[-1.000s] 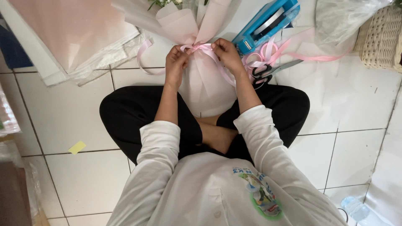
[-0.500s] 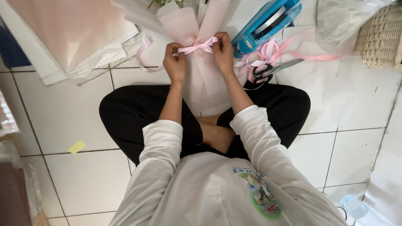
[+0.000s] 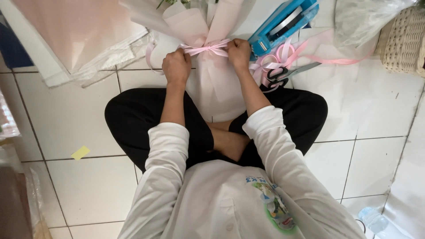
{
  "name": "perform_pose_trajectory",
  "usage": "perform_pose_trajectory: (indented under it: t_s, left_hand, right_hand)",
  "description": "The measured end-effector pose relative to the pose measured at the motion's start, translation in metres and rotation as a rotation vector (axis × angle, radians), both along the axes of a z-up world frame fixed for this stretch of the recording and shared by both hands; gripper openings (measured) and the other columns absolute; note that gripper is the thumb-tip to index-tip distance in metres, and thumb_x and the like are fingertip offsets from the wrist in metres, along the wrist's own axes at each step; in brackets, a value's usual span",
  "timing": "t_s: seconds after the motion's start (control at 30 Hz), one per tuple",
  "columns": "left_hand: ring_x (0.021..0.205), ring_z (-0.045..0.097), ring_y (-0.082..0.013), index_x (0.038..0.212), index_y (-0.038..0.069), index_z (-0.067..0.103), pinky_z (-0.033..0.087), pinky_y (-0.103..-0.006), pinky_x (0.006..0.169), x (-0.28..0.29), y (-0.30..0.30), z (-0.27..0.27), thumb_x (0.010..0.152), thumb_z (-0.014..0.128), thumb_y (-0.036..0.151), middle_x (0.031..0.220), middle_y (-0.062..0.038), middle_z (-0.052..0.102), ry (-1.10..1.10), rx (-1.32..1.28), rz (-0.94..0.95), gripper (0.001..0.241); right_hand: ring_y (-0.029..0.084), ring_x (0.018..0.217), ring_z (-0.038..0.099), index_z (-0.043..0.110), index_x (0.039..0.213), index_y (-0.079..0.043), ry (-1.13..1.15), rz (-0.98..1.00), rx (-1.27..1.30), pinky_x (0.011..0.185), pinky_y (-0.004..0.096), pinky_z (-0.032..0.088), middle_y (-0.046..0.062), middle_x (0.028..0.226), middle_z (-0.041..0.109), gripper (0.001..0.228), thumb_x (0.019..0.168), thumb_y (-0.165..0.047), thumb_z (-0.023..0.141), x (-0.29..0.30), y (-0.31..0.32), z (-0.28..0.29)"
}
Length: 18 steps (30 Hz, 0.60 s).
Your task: Wrapping a flower bouquet with decorative paper and tying it with a pink ribbon
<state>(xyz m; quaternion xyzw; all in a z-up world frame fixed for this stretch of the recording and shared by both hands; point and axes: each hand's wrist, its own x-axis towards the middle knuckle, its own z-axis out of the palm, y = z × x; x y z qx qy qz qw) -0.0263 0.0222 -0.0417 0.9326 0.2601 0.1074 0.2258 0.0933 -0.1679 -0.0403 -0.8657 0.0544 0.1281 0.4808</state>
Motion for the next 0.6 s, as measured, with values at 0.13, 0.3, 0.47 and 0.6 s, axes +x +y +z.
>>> perform_pose_trajectory:
  t_s: [0.13, 0.3, 0.47, 0.6]
  left_hand:
    - [0.053, 0.065, -0.0345, 0.081, 0.004, 0.072, 0.054, -0.0433, 0.055, 0.001, -0.002, 0.006, 0.084, 0.068, 0.013, 0.064, -0.014, 0.07, 0.014, 0.015, -0.003, 0.01]
    - [0.054, 0.065, -0.0356, 0.078, 0.004, 0.071, 0.055, -0.0436, 0.056, -0.002, -0.004, 0.009, 0.084, 0.07, 0.015, 0.065, -0.015, 0.07, -0.001, 0.01, -0.02, 0.012]
    - [0.053, 0.064, -0.0347, 0.08, 0.007, 0.073, 0.054, -0.0433, 0.055, -0.005, 0.016, 0.001, 0.084, 0.071, 0.017, 0.066, -0.013, 0.071, 0.02, 0.124, -0.067, 0.011]
    - [0.048, 0.063, -0.0318, 0.078, 0.008, 0.072, 0.053, -0.0415, 0.05, -0.004, 0.027, -0.018, 0.085, 0.074, 0.022, 0.063, -0.012, 0.069, 0.06, 0.238, -0.081, 0.016]
  right_hand:
    - [0.016, 0.05, 0.051, 0.072, 0.083, 0.005, 0.376, -0.27, 0.32, 0.038, 0.028, 0.04, 0.01, 0.071, 0.069, 0.021, 0.091, -0.006, 0.057, -0.004, 0.005, 0.018]
    - [0.037, 0.048, 0.055, 0.071, 0.076, 0.005, -0.44, 0.221, -0.372, 0.06, 0.044, 0.053, 0.02, 0.063, 0.068, 0.016, 0.081, -0.007, 0.061, -0.009, -0.008, 0.008]
    - [0.024, 0.052, 0.058, 0.072, 0.071, 0.003, -0.158, 0.059, -0.151, 0.062, 0.035, 0.054, 0.01, 0.06, 0.069, 0.024, 0.084, -0.012, 0.06, 0.004, -0.001, -0.004]
    - [0.022, 0.053, 0.062, 0.075, 0.074, 0.002, -0.054, 0.005, -0.097, 0.061, 0.031, 0.055, 0.007, 0.061, 0.071, 0.024, 0.085, -0.014, 0.06, 0.003, 0.005, 0.003]
